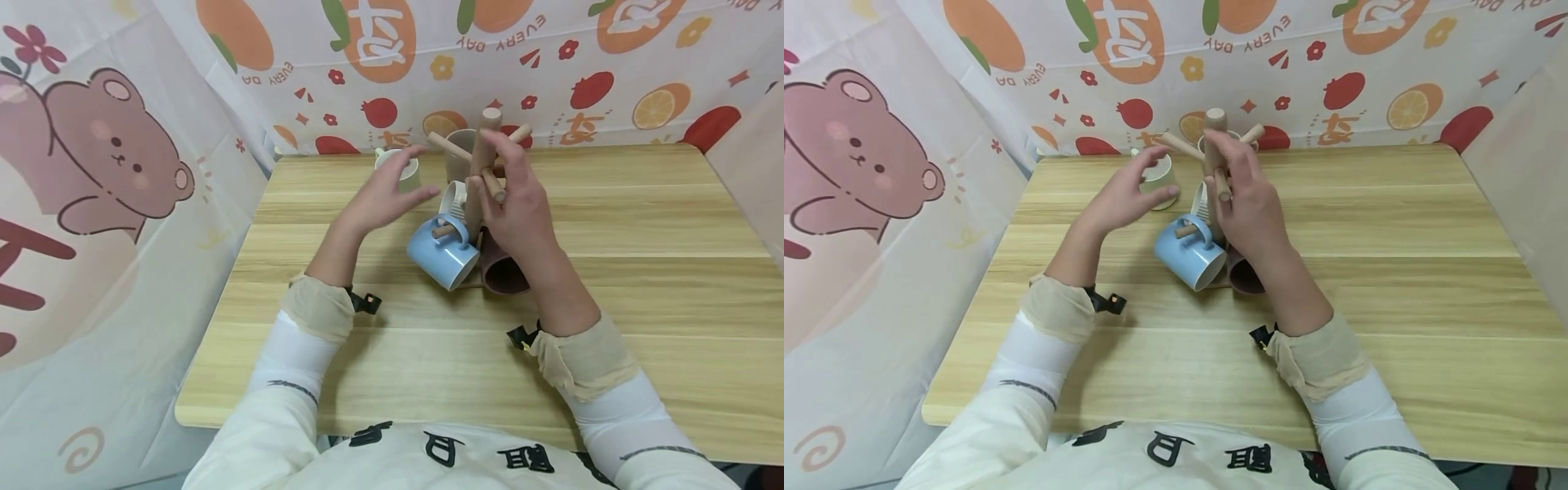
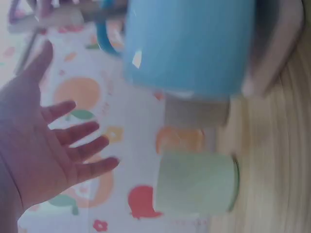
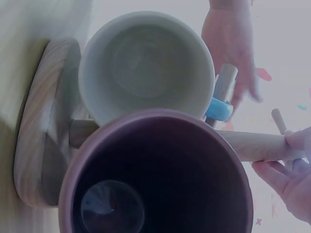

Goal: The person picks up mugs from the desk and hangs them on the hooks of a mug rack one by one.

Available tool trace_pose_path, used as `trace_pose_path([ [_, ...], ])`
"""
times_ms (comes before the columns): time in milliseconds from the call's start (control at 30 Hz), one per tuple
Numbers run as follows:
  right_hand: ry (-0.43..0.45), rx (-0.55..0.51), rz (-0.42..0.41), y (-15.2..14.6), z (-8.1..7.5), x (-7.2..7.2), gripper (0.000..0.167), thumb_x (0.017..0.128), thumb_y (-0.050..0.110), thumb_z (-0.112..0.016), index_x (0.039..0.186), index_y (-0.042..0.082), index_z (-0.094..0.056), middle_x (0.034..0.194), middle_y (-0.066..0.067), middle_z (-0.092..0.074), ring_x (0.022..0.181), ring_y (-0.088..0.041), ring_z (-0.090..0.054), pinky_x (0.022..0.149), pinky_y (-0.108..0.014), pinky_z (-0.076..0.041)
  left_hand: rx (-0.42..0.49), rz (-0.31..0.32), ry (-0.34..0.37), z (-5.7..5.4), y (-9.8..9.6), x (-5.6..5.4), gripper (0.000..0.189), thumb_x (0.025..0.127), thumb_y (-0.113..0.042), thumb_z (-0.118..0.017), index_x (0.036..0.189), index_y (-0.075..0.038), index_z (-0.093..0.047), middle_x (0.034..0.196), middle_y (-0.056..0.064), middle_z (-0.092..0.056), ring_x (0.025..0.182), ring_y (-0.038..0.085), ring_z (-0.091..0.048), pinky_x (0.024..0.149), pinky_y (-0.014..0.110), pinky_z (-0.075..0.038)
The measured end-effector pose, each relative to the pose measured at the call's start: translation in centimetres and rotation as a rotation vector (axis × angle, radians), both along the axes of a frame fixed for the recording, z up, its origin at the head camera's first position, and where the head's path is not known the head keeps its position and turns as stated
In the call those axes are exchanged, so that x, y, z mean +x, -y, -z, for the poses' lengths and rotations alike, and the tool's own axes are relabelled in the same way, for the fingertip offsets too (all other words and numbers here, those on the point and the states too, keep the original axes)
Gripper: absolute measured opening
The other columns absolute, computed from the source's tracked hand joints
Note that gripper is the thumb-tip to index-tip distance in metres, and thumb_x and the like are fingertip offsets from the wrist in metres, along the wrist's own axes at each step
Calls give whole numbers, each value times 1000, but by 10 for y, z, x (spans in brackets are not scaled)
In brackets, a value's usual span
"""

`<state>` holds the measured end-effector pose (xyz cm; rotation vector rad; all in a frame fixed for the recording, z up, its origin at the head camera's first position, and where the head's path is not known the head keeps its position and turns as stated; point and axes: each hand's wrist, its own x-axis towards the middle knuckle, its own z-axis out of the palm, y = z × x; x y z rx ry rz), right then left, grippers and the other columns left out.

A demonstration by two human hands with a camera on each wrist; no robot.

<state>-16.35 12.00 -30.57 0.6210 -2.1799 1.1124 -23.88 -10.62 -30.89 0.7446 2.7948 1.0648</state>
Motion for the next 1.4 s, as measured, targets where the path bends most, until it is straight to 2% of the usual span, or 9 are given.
trace_pose_path([
  [100, 8, -3, 5, 0, 0, 0, 68, 98, 16, -60, 153, 12, -21, 143, -17, -47, 109, -30, -62, 92, -46, -54, -123, -75, -36, 4, 6, -19, 81, 87, -57, -65, 153, -24, -32, 157, -1, -33, 146, 16, -26, 117, 40, -28],
  [200, 25, -14, 4, -1, -1, 0, 73, 97, 15, -61, 155, 10, -18, 142, -17, -47, 106, -31, -63, 90, -46, -55, -306, -130, -43, 11, 9, -35, 85, 86, -59, -65, 155, -30, -26, 162, 2, -22, 150, 26, -14, 119, 50, -23],
  [333, 45, -17, 2, -1, -1, 1, 72, 96, 13, -62, 156, 10, -20, 140, -17, -47, 105, -31, -63, 89, -47, -55, -500, -147, 1, 18, 7, -56, 92, 83, -62, -66, 157, -37, -16, 166, 5, -2, 151, 40, 6, 115, 63, -19],
  [433, 48, -20, 7, -1, -1, 1, 73, 96, 13, -62, 156, 10, -20, 140, -16, -48, 104, -31, -63, 88, -47, -55, -576, -139, 60, 20, 3, -70, 95, 83, -63, -66, 157, -38, -12, 166, 8, 7, 148, 48, 7, 113, 67, -20],
  [633, 14, -1, -2, 0, 1, -1, 73, 97, 13, -62, 155, 7, -20, 151, -10, -42, 100, -29, -62, 88, -44, -56, -635, -142, 195, 23, -2, -89, 96, 85, -60, -65, 158, -37, -7, 165, 15, 6, 145, 55, 1, 111, 69, -20],
  [967, -50, 54, 7, -3, 1, -1, 73, 98, 16, -61, 155, 4, -18, 151, -14, -40, 97, -28, -63, 87, -42, -56, -684, -172, 273, 30, -13, -110, 101, 82, -63, -66, 158, -29, -11, 163, 21, -1, 145, 55, -7, 114, 63, -22],
  [1100, -27, 45, 17, -3, 3, -1, 73, 97, 16, -61, 156, 5, -19, 153, -12, -39, 98, -27, -63, 88, -42, -56, -701, -197, 270, 30, -18, -112, 105, 80, -67, -66, 159, -26, -11, 163, 22, 1, 145, 56, -6, 116, 61, -20],
  [1200, -7, 33, 23, -1, 2, 0, 74, 97, 16, -62, 156, 7, -19, 155, -8, -37, 99, -27, -62, 90, -42, -55, -705, -231, 257, 33, -20, -113, 103, 81, -64, -65, 159, -26, -9, 163, 22, 2, 144, 56, -7, 114, 59, -26],
  [1400, -18, 22, 26, -2, 3, -1, 73, 97, 15, -62, 156, 7, -20, 154, -8, -38, 96, -27, -60, 86, -42, -56, -692, -276, 166, 46, -22, -115, 89, 85, -53, -59, 158, -28, -15, 163, 21, -5, 142, 57, -14, 109, 59, -34],
])
